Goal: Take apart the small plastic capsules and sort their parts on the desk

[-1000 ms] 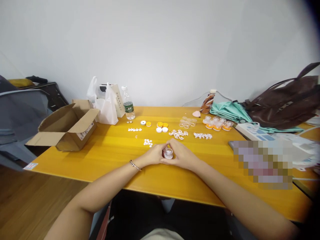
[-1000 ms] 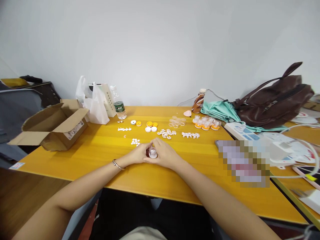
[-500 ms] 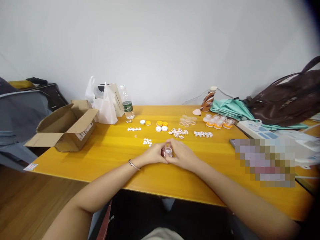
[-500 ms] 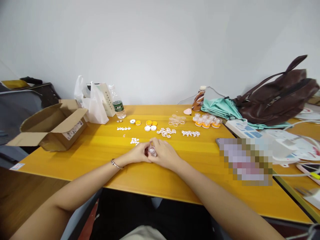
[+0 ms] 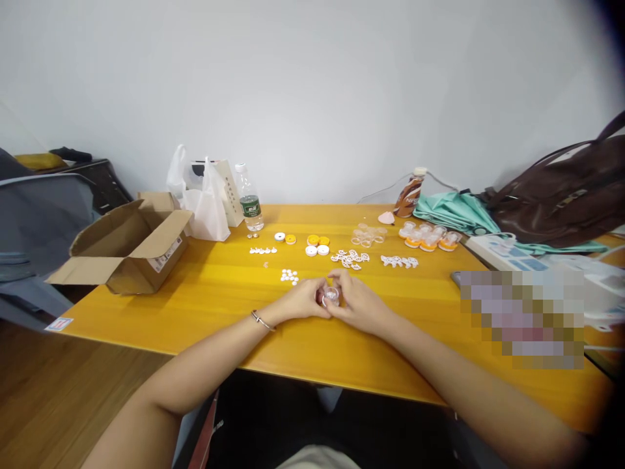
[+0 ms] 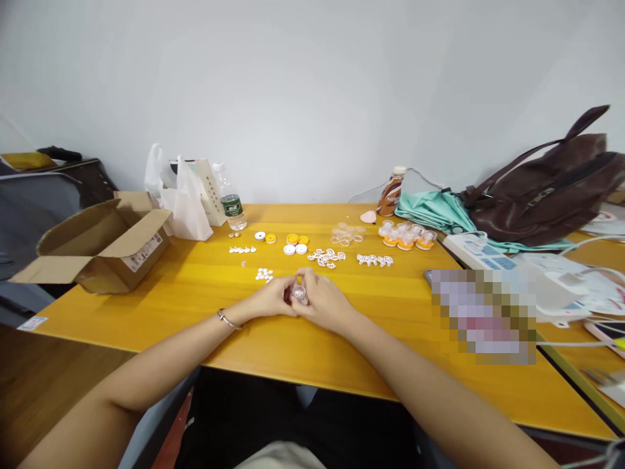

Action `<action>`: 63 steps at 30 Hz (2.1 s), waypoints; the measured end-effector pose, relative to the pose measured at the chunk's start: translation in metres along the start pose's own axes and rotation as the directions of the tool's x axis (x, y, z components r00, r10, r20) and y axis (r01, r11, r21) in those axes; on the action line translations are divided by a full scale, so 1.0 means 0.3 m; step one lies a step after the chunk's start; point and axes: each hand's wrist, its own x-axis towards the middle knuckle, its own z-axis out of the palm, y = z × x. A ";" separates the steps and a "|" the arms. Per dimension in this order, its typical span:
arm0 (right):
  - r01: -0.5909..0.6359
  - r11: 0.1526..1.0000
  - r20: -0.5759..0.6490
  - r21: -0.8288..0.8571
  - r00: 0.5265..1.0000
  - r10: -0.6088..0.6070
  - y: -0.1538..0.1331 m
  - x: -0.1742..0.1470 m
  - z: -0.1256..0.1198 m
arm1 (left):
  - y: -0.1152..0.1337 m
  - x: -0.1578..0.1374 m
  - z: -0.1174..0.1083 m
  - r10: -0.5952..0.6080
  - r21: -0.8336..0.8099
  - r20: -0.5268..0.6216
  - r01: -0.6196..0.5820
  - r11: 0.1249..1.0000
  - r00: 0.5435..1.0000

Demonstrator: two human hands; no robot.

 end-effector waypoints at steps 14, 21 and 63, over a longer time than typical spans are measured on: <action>0.267 0.963 0.104 -0.030 0.959 -0.263 0.002 0.013 -0.059 | -0.004 0.004 -0.007 0.036 -0.001 0.027 -0.036 0.999 0.999; 0.150 0.984 0.163 -0.100 0.978 -0.133 0.003 0.021 -0.034 | -0.007 0.003 -0.005 0.018 -0.010 0.022 -0.017 1.000 1.000; -0.504 0.853 -0.290 0.135 0.803 0.521 0.572 0.170 -0.115 | -0.023 -0.004 0.017 0.093 -0.002 -0.045 -0.093 0.996 0.995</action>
